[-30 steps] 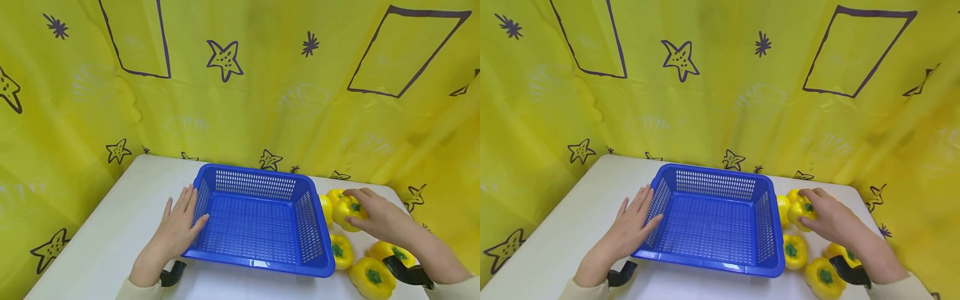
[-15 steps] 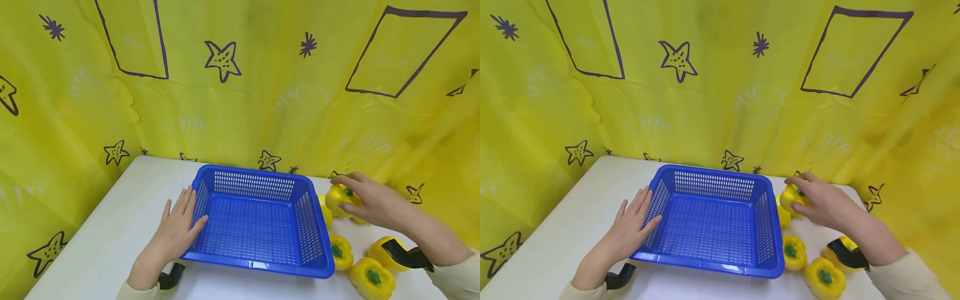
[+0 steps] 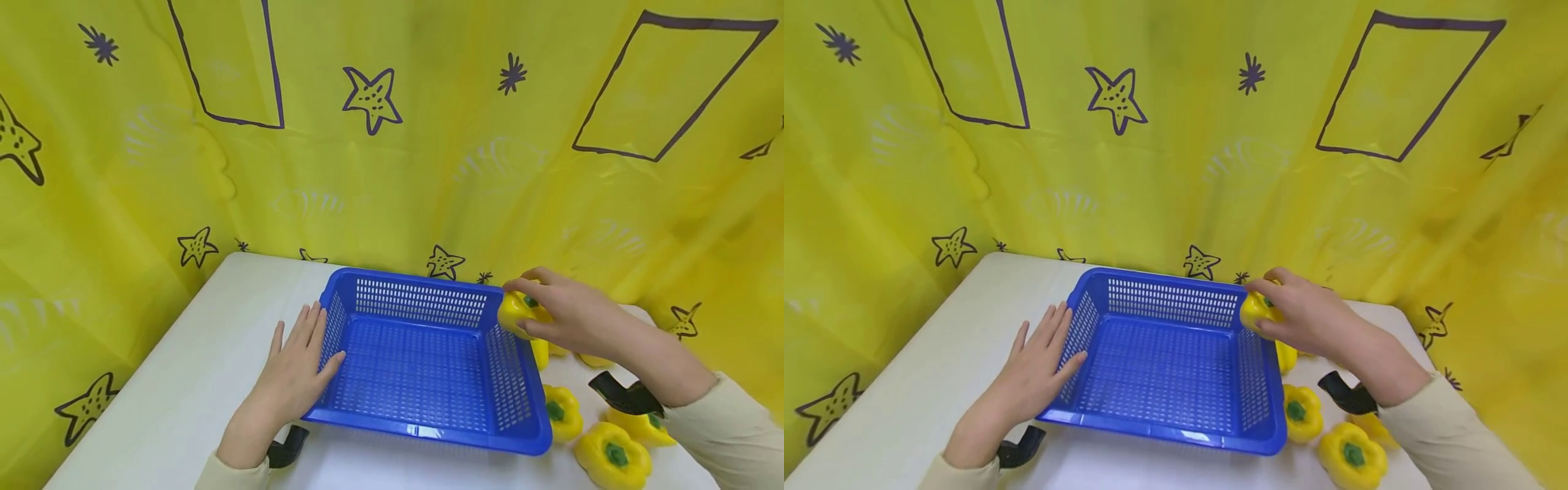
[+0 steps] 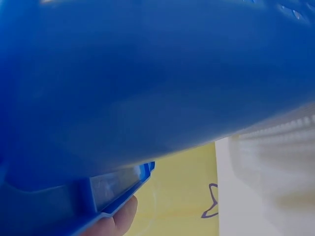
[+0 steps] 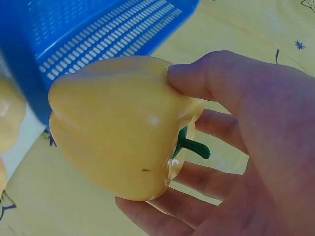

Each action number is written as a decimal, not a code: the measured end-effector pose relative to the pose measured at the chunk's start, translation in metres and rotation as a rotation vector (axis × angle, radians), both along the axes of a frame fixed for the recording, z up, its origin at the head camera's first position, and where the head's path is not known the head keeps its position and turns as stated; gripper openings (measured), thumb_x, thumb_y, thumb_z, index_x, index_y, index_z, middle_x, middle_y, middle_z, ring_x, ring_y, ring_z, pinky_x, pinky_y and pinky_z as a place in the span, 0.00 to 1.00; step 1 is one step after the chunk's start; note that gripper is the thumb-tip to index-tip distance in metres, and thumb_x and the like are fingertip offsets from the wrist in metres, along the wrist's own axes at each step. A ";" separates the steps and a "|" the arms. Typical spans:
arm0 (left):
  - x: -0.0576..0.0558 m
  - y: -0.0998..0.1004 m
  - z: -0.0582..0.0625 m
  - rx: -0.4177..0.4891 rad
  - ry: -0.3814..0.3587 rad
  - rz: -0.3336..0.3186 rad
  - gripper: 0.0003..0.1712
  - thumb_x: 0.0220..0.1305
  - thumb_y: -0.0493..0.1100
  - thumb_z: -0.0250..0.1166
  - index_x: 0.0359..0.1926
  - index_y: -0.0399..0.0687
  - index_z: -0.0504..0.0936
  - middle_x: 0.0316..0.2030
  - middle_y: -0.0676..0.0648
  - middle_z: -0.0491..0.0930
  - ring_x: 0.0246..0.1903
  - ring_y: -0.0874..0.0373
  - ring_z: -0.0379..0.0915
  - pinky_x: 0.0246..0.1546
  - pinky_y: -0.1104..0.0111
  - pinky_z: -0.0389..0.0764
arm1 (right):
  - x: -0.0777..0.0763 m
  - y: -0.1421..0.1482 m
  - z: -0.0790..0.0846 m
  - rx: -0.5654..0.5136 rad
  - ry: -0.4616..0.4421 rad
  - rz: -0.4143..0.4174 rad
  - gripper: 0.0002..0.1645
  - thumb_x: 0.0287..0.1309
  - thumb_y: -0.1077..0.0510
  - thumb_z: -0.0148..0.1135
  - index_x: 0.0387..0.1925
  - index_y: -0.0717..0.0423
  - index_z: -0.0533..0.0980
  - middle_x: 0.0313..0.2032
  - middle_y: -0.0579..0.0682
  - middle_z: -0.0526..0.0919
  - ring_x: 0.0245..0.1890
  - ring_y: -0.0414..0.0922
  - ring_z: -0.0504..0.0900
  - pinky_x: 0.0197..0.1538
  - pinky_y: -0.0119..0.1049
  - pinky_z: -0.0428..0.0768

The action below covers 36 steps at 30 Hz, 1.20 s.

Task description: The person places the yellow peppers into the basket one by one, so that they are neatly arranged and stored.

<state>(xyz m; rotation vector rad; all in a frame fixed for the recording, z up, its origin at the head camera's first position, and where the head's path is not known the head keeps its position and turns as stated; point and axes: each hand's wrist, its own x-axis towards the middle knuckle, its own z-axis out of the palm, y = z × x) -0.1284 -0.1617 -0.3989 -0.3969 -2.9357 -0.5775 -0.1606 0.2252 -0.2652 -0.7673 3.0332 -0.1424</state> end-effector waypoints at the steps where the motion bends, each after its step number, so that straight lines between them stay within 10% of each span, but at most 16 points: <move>1: 0.000 0.000 0.000 -0.009 -0.002 0.002 0.45 0.72 0.59 0.52 0.76 0.35 0.51 0.78 0.38 0.46 0.78 0.41 0.39 0.74 0.36 0.39 | -0.001 -0.003 -0.001 0.003 -0.005 0.000 0.28 0.59 0.51 0.67 0.61 0.46 0.74 0.59 0.61 0.75 0.37 0.46 0.82 0.34 0.40 0.83; 36: -0.004 -0.013 0.000 0.074 -0.041 -0.022 0.38 0.70 0.42 0.48 0.77 0.40 0.50 0.79 0.42 0.46 0.78 0.40 0.37 0.74 0.37 0.36 | -0.027 -0.092 -0.041 -0.073 -0.075 0.140 0.29 0.59 0.54 0.64 0.62 0.49 0.73 0.53 0.56 0.76 0.36 0.43 0.77 0.35 0.32 0.78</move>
